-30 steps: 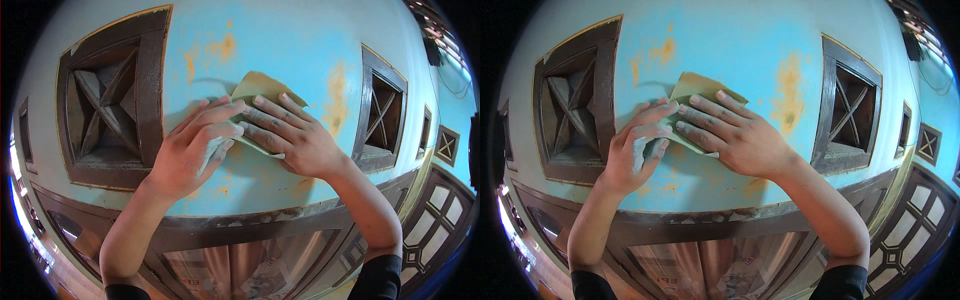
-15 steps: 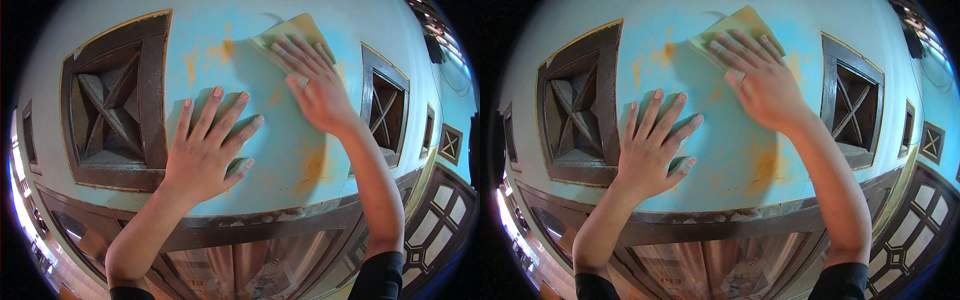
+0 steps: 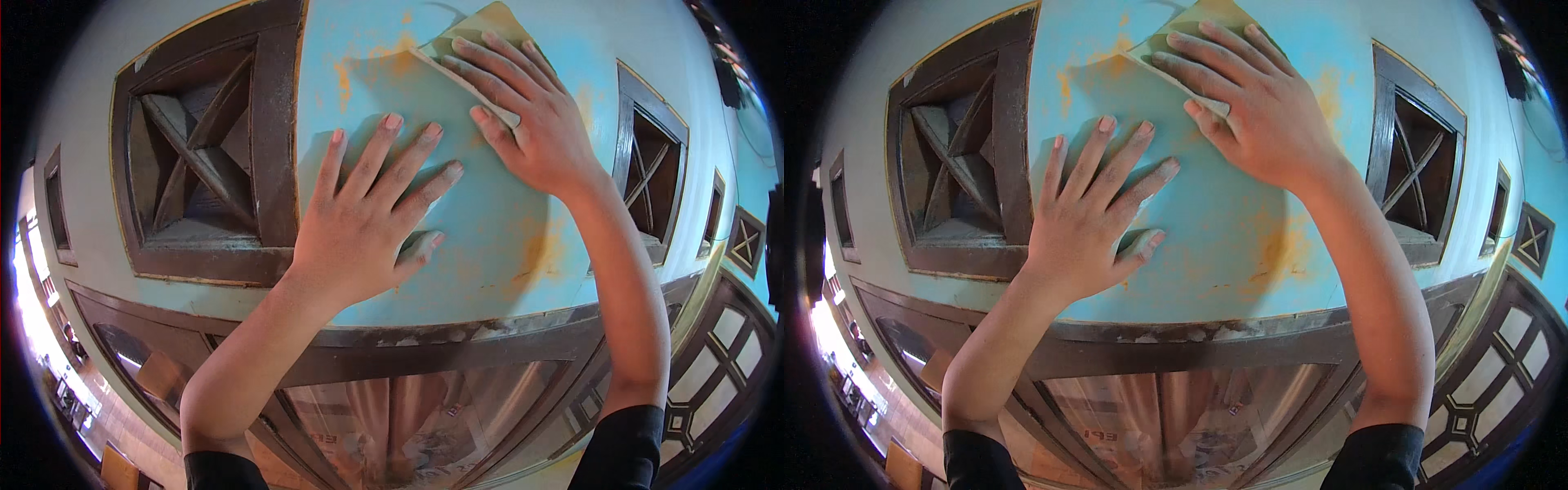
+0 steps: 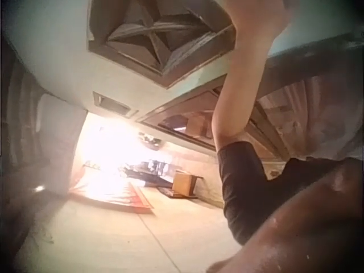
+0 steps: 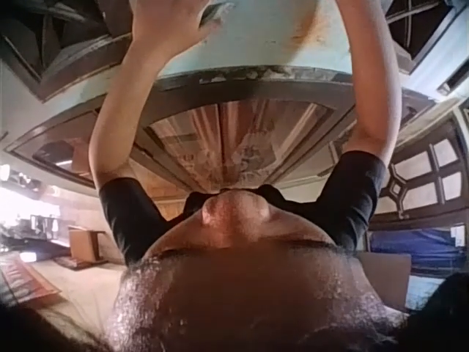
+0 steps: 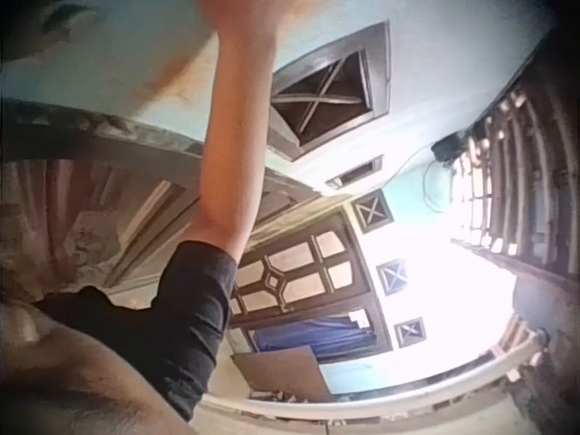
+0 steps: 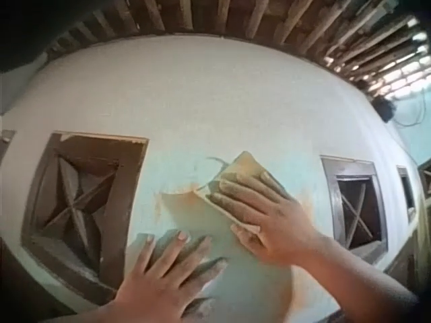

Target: Sanding a wall surface with a piece of sandpaper.

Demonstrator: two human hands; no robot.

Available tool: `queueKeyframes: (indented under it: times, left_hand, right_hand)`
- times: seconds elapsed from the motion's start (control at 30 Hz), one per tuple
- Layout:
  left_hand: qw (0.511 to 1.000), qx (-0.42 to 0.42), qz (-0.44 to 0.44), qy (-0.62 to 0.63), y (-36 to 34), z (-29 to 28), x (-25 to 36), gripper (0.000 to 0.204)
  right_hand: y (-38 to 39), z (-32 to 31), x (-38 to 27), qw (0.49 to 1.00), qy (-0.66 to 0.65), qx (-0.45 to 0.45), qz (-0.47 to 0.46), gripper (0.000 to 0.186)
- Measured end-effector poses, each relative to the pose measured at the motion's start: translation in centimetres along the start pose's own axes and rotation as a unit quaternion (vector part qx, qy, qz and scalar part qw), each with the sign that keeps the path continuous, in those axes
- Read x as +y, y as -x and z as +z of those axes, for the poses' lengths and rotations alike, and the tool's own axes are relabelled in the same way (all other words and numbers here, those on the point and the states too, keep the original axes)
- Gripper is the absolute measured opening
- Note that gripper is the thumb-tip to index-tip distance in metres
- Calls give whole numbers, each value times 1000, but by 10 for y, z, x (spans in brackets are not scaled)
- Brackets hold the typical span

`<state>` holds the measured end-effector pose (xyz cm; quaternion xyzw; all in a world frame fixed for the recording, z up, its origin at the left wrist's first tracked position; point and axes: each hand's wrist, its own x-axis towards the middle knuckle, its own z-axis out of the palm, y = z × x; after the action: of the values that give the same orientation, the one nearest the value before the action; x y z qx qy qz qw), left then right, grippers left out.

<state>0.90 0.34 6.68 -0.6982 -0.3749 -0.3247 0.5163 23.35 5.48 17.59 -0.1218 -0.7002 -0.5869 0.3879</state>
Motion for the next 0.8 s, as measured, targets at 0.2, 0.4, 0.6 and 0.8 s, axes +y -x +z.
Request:
queueKeyframes:
  times: [0.2,0.4,0.6,0.8]
  left_hand:
    - [1000,3,1,-4,0,0,0,71]
    - [1000,0,3,1,-2,0,1,69]
    - [1000,-3,-3,-4,2,0,-2,71]
    - [1000,0,-1,-11,-1,1,2,72]
  right_hand:
    - [-23,-8,-8,996,-78,-32,1,50]
    - [-30,-16,16,968,-76,-2,239,52]
    - [-29,-9,-21,997,-28,-64,38,54]
    - [-25,-12,19,969,-83,34,229,52]
